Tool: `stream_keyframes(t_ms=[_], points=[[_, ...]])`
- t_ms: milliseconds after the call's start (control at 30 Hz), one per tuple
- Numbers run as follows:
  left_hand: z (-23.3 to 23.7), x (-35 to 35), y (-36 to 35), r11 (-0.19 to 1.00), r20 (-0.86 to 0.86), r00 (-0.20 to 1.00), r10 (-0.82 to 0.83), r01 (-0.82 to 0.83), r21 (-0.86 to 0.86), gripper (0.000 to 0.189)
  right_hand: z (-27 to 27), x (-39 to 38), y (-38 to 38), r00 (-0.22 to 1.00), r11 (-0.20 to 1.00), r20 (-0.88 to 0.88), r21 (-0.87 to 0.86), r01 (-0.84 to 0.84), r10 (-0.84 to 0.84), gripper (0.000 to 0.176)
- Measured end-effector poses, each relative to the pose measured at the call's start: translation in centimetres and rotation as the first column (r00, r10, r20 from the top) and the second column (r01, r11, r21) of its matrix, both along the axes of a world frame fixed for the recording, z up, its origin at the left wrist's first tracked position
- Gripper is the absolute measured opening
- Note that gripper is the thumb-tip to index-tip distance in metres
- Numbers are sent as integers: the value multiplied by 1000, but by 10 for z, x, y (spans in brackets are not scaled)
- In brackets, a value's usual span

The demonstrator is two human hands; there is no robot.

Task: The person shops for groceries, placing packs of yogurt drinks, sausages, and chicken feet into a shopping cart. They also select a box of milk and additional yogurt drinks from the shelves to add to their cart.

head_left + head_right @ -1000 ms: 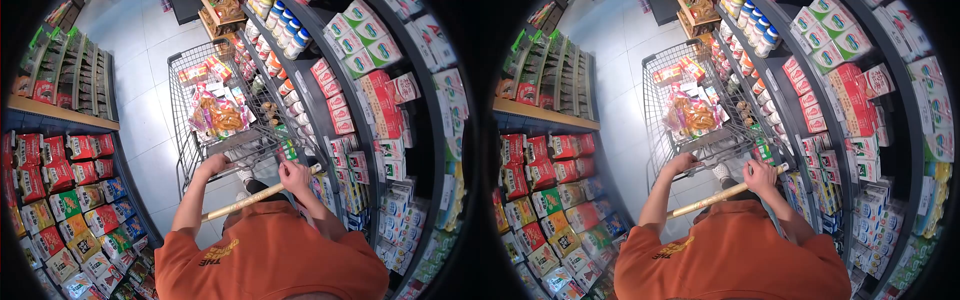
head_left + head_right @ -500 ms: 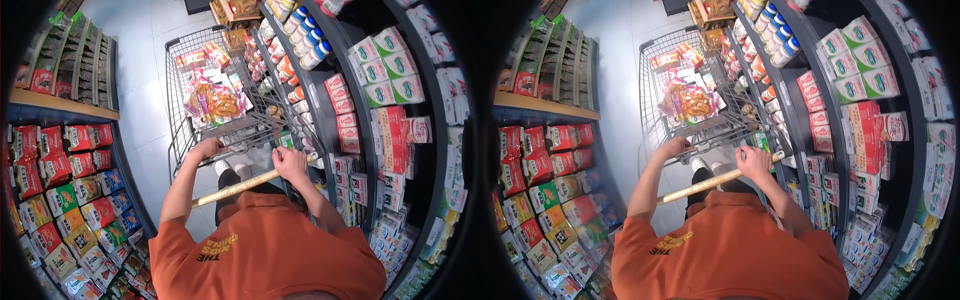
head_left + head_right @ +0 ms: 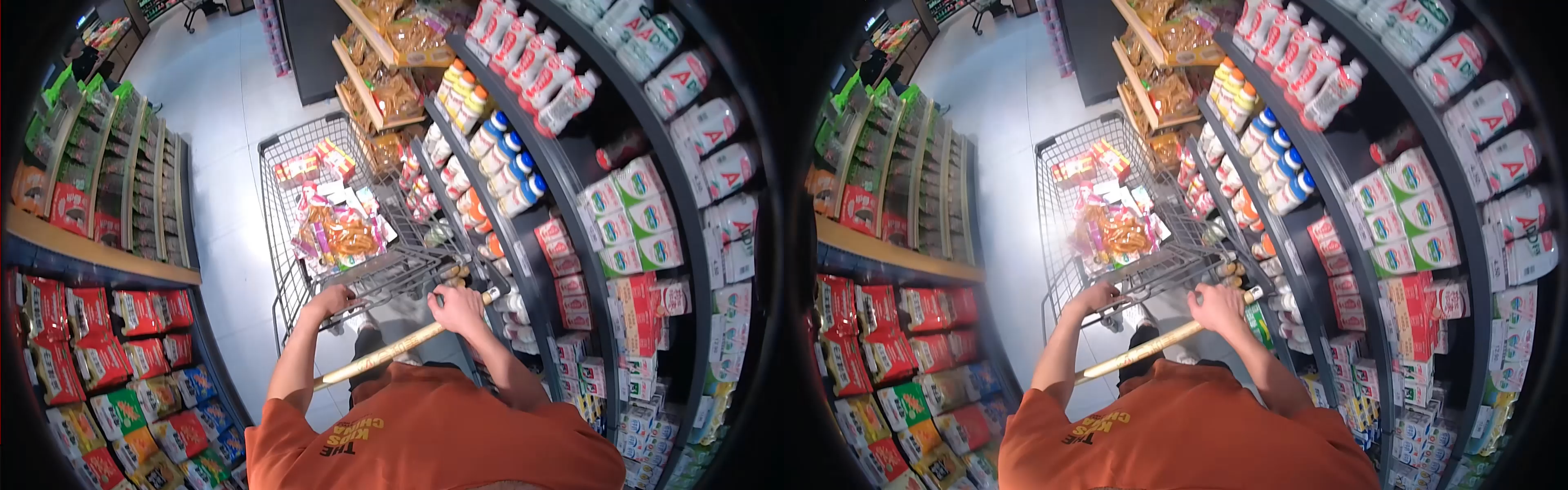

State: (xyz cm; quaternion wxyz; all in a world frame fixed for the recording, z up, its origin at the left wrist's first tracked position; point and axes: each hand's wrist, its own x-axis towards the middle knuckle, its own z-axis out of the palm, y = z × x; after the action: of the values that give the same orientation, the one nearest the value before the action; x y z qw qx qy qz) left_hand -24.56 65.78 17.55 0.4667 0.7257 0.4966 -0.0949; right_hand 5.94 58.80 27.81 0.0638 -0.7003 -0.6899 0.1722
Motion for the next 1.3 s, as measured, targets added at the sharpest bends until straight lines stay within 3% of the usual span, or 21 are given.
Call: stream_keyframes(t_ms=[267,567,600,767,1067,1300], points=[[-1,-55,112,1000,3,1000,18,-18,-4,51,5,-55,107,1000,1000,-7,25,3,-3,30],[6,-101,219,1000,11,1000,1,-1,-16,45,10,-101,219,997,990,43,-133,-53,59,34],[5,-105,228,999,27,999,32,-32,4,54,11,-105,230,997,988,50,-144,-58,66,35],[4,-121,278,999,33,999,-13,11,47,45,28,-125,286,994,969,56,-236,-77,93,39],[-1,-150,378,998,31,999,-28,26,61,47,18,-146,388,989,967,53,-222,-123,138,38],[12,-164,454,999,-4,1000,-24,24,26,46,12,-165,465,997,976,19,-209,-65,70,38]])
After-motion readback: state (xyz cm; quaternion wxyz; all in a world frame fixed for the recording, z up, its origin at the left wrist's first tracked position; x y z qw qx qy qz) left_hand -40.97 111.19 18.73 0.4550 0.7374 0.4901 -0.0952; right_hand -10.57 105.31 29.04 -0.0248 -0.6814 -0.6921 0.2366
